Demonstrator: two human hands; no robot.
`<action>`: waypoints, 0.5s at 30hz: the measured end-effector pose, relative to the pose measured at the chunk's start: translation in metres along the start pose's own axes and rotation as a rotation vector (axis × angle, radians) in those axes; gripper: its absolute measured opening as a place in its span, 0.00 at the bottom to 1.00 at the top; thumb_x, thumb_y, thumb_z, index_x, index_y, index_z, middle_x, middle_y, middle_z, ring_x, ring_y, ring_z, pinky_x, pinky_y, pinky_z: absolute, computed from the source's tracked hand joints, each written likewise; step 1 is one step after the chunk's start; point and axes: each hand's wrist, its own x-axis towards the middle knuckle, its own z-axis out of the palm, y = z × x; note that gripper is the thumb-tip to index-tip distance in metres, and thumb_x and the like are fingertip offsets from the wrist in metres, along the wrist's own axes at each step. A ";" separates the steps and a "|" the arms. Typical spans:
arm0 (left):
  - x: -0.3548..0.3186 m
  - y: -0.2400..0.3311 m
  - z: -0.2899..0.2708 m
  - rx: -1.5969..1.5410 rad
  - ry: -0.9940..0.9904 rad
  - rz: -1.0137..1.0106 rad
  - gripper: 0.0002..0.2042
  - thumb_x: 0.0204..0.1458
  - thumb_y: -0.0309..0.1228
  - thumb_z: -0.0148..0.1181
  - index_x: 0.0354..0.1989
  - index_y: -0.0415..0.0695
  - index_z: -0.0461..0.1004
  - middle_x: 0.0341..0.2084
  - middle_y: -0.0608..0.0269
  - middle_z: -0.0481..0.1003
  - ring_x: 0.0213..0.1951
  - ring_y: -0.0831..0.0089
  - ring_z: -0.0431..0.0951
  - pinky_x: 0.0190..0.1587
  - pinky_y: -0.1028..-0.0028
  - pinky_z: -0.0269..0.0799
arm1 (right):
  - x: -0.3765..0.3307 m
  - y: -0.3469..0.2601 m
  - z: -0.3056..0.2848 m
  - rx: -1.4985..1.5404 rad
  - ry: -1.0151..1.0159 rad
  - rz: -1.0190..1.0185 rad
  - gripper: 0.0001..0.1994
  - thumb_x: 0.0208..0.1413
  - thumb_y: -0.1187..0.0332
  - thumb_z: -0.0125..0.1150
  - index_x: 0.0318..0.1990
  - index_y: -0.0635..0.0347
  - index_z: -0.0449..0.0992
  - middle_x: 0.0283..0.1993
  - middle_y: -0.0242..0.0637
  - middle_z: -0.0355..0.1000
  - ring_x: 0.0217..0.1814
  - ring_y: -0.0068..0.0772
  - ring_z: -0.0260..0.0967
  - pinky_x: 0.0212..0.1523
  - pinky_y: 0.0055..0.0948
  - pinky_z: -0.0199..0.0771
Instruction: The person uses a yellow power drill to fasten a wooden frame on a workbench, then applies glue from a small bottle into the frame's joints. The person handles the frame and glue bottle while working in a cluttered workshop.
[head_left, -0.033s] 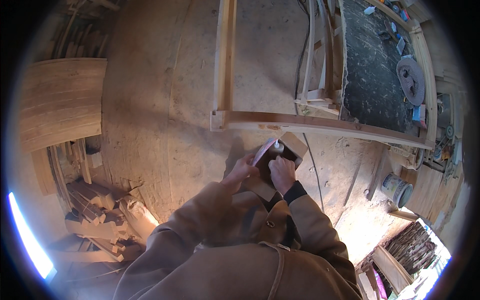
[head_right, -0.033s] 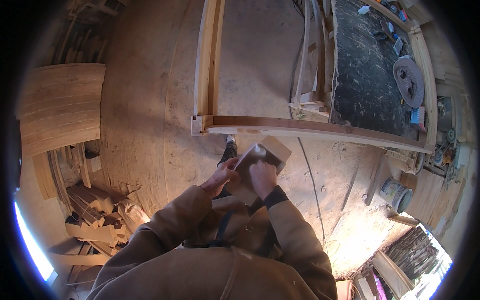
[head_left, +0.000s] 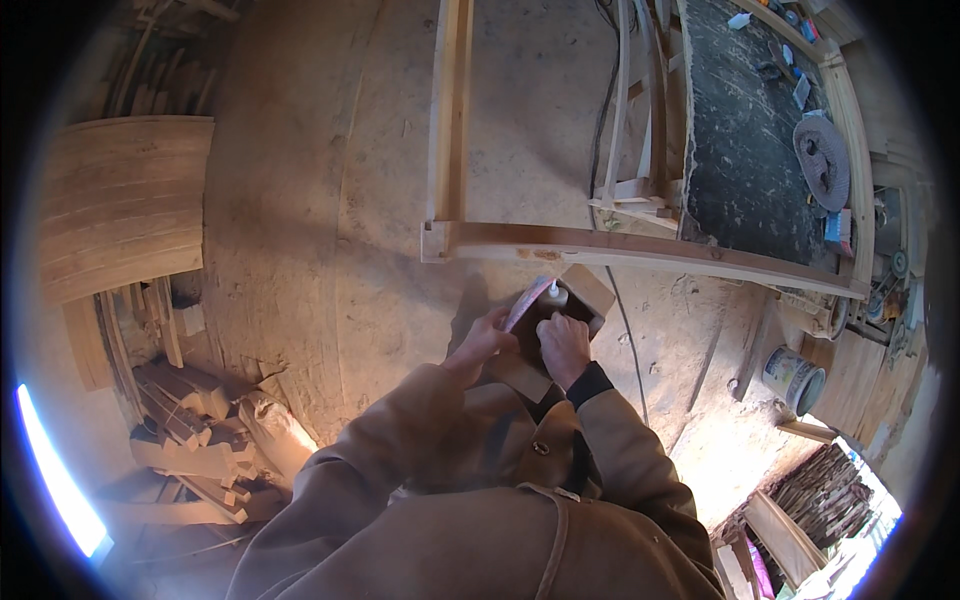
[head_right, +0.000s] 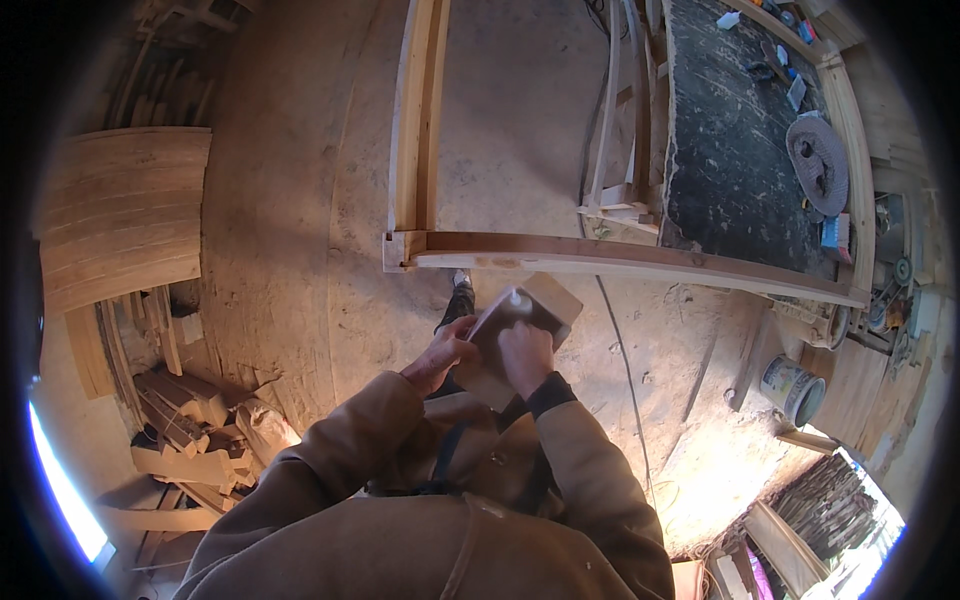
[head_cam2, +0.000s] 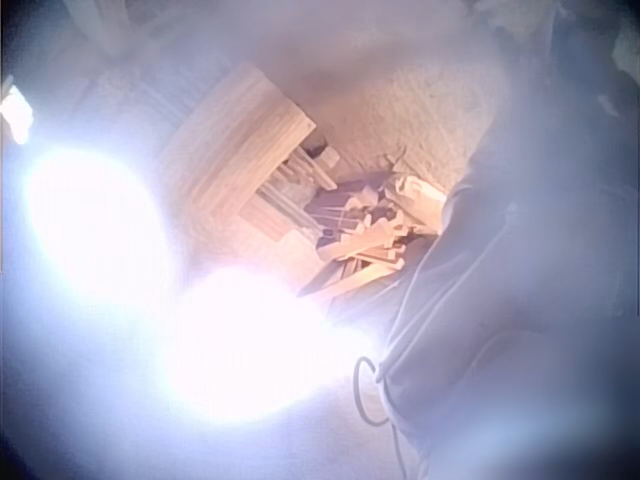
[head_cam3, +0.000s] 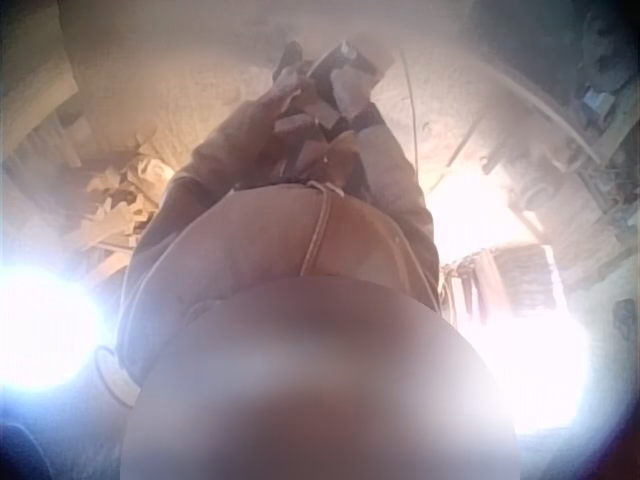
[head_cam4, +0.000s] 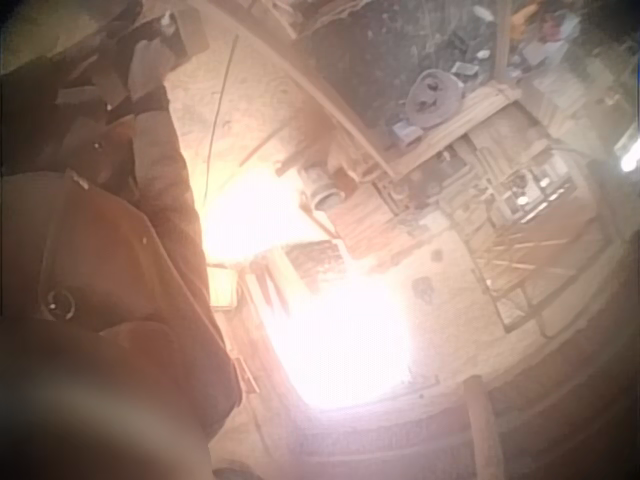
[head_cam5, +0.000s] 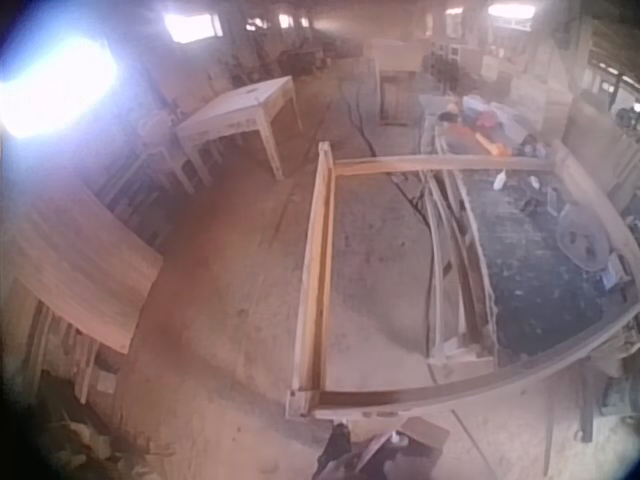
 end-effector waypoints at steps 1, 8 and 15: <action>0.000 0.000 0.000 0.015 0.011 -0.005 0.30 0.38 0.27 0.62 0.56 0.36 0.69 0.39 0.58 0.75 0.41 0.70 0.73 0.45 0.72 0.66 | -0.002 0.000 0.002 -0.004 0.023 -0.007 0.03 0.53 0.71 0.54 0.28 0.55 0.69 0.29 0.42 0.67 0.35 0.48 0.70 0.34 0.49 0.65; 0.002 0.001 -0.002 0.027 -0.054 -0.032 0.34 0.37 0.28 0.61 0.60 0.38 0.68 0.44 0.58 0.74 0.48 0.67 0.71 0.53 0.70 0.64 | 0.007 -0.001 -0.018 -0.077 -0.143 0.023 0.02 0.47 0.73 0.60 0.25 0.55 0.75 0.29 0.41 0.72 0.34 0.45 0.75 0.32 0.45 0.73; 0.010 -0.007 -0.011 0.039 0.020 -0.003 0.33 0.37 0.26 0.63 0.59 0.36 0.69 0.35 0.61 0.73 0.37 0.71 0.72 0.40 0.73 0.66 | 0.033 -0.007 -0.077 0.422 0.215 0.096 0.03 0.57 0.72 0.61 0.33 0.61 0.76 0.33 0.43 0.74 0.34 0.49 0.74 0.35 0.38 0.74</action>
